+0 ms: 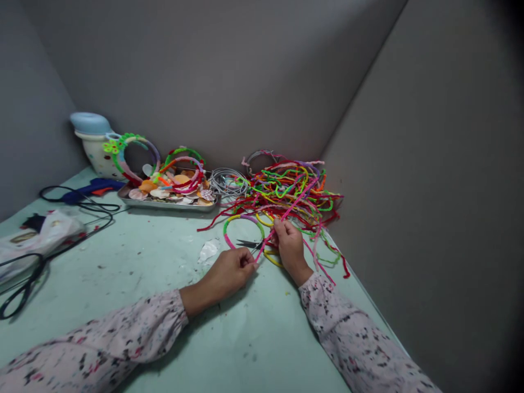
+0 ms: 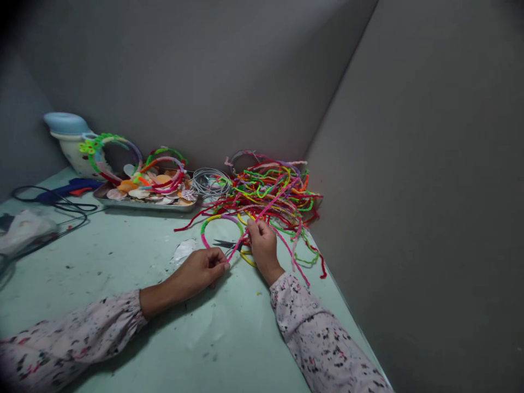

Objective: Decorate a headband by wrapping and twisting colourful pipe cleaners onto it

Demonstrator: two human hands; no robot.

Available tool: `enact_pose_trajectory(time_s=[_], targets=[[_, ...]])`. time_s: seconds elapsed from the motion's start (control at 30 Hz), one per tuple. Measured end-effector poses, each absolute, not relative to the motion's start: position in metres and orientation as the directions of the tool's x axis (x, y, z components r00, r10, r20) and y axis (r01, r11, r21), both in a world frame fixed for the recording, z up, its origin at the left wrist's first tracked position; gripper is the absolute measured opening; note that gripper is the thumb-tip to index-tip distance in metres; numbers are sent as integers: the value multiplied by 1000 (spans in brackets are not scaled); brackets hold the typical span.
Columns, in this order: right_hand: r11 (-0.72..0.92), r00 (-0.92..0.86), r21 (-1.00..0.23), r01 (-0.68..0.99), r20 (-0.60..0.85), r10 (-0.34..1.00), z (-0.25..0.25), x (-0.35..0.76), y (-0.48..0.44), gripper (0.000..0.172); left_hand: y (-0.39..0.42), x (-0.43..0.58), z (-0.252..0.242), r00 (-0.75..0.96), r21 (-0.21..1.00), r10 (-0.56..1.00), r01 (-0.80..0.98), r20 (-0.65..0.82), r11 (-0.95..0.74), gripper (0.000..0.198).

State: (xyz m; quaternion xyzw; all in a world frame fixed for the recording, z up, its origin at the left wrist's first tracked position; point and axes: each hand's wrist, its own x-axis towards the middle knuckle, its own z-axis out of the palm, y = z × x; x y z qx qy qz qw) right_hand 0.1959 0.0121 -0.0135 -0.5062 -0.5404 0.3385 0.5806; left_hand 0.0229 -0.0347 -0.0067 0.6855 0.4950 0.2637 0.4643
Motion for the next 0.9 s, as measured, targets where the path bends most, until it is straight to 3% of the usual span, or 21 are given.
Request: enact_pose_trajectory(time_s=[0.23,0.53,0.9], targets=[[177,143,-981,80,187,972,-13,194,12,38,-35,22,-5,372,904,926,416,-70,-99,19],[178,-31,-984,23,177,984,-9,192,8,30,-35,21,-8,359,930,931,360,-64,-75,21],[327,5,-927,182,333,943,-14,192,6,32,-36,24,-4,330,894,940,442,-86,-73,21]])
